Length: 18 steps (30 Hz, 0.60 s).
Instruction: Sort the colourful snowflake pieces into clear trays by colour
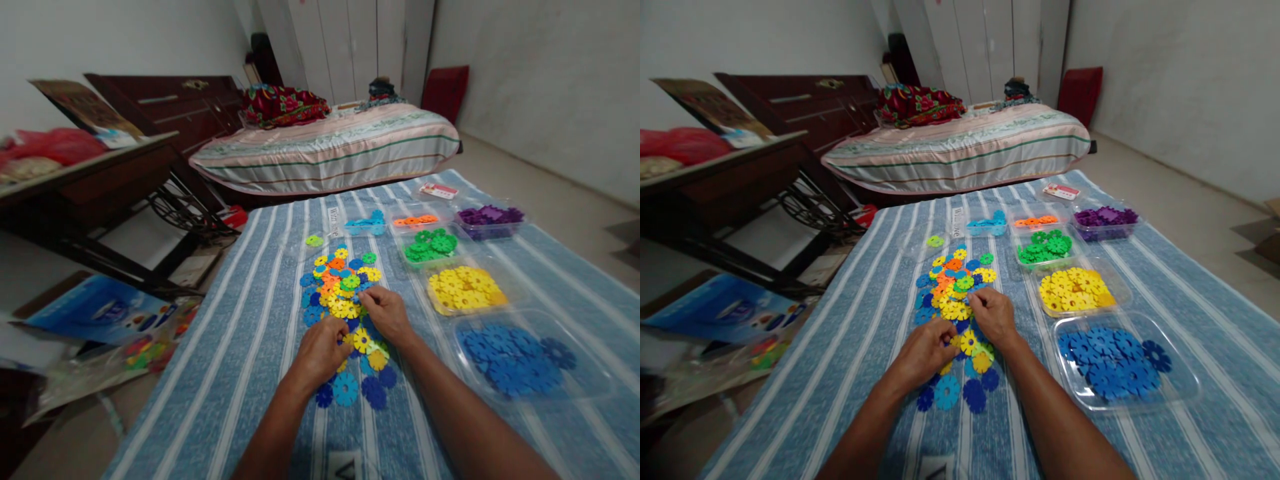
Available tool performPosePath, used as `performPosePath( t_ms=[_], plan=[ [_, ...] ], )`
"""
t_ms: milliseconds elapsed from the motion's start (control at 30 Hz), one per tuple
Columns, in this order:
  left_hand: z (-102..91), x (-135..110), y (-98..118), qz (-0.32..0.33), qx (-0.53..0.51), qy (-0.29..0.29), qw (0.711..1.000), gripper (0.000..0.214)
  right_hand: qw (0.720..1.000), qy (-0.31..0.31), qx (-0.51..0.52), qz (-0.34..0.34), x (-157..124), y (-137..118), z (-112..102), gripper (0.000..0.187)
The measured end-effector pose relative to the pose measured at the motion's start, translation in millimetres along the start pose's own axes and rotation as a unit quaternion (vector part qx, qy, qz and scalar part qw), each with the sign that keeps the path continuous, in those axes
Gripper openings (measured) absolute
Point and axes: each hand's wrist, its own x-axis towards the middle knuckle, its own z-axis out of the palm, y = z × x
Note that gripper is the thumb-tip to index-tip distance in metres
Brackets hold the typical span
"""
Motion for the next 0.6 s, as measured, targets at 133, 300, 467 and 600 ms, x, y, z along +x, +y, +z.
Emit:
performPosePath(
  t_ms=[133, 300, 467, 600],
  plan=[
    [-0.2, 0.8, -4.0, -0.027, -0.067, -0.028, 0.997, 0.007, 1.000, -0.001, 0.001, 0.007, 0.3, -0.7, 0.3, 0.034],
    [-8.8, 1.3, -15.7, -0.052, -0.144, -0.043, 0.987, 0.014, 1.000, 0.001, -0.001, 0.008, 0.6, 0.5, 0.9, 0.035],
    [-23.3, 5.0, -13.1, -0.062, -0.158, -0.038, 0.985, 0.017, 1.000, 0.001, -0.006, 0.006, 1.3, 1.0, 1.2, 0.034],
    [-25.0, 14.5, 19.4, -0.036, -0.183, -0.041, 0.982, 0.015, 1.000, -0.005, -0.005, 0.005, 1.2, 3.7, 1.3, 0.033]
  ],
)
